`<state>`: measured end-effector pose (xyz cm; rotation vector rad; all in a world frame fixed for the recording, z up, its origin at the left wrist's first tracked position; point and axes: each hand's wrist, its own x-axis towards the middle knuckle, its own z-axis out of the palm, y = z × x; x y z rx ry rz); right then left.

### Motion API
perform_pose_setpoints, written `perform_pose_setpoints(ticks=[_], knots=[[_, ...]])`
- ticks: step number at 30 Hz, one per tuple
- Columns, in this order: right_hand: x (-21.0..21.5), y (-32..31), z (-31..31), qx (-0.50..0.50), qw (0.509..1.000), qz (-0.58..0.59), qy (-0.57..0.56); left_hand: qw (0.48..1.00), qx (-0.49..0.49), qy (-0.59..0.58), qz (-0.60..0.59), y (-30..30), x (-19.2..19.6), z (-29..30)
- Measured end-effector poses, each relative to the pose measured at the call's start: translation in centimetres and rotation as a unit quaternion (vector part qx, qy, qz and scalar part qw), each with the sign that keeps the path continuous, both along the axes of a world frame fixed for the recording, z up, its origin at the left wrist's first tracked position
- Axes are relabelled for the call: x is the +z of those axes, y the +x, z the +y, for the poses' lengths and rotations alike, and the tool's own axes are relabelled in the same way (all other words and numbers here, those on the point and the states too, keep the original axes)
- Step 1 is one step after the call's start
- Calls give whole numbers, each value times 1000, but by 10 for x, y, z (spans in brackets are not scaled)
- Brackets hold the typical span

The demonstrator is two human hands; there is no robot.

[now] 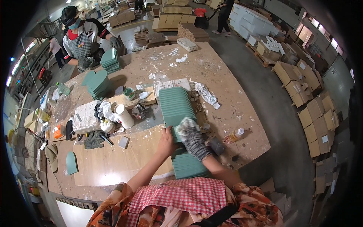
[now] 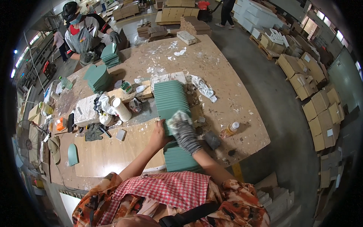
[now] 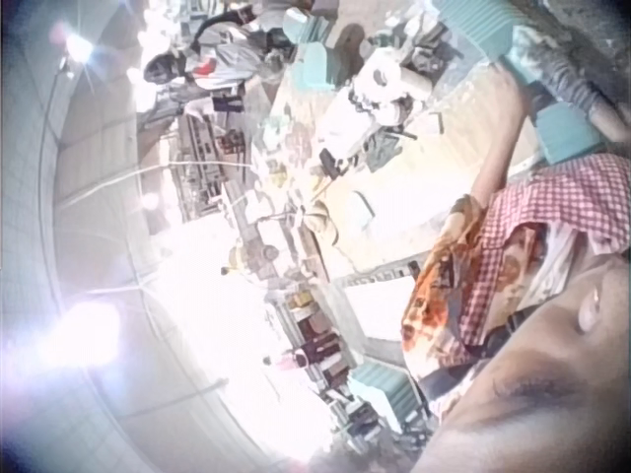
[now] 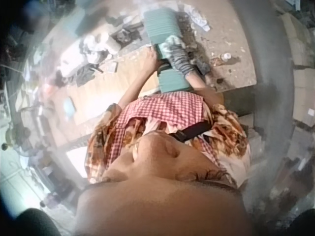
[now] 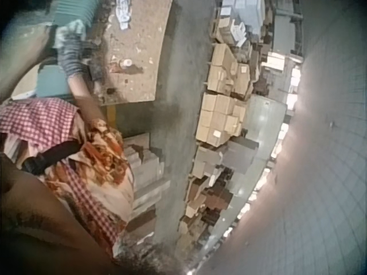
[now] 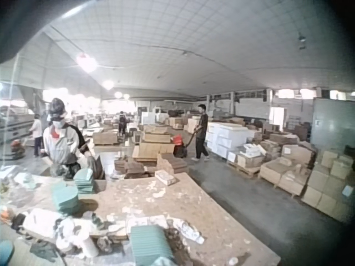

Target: The person cleans a stack of green plastic parts using a cloth. The person wipes the top surface of the stack, picks up individual pieces to wipe their edges, and moves them between different stacks on the workbench.

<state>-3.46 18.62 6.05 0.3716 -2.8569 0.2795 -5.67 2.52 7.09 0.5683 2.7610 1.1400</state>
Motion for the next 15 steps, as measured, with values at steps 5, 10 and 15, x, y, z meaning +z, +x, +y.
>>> perform_pose_setpoints(ticks=[5, 10, 15], knots=[[20, 7, -19, 58, 994, 23, 86, 978, -82, -19, 189, -6, -8, 4], [-16, 2, 7, 28, 994, -9, -106, 998, -14, 31, 59, 1, -1, 7], [-24, 1, 23, -96, 948, -18, -304, 995, -14, 33, 91, -2, -11, 0]])
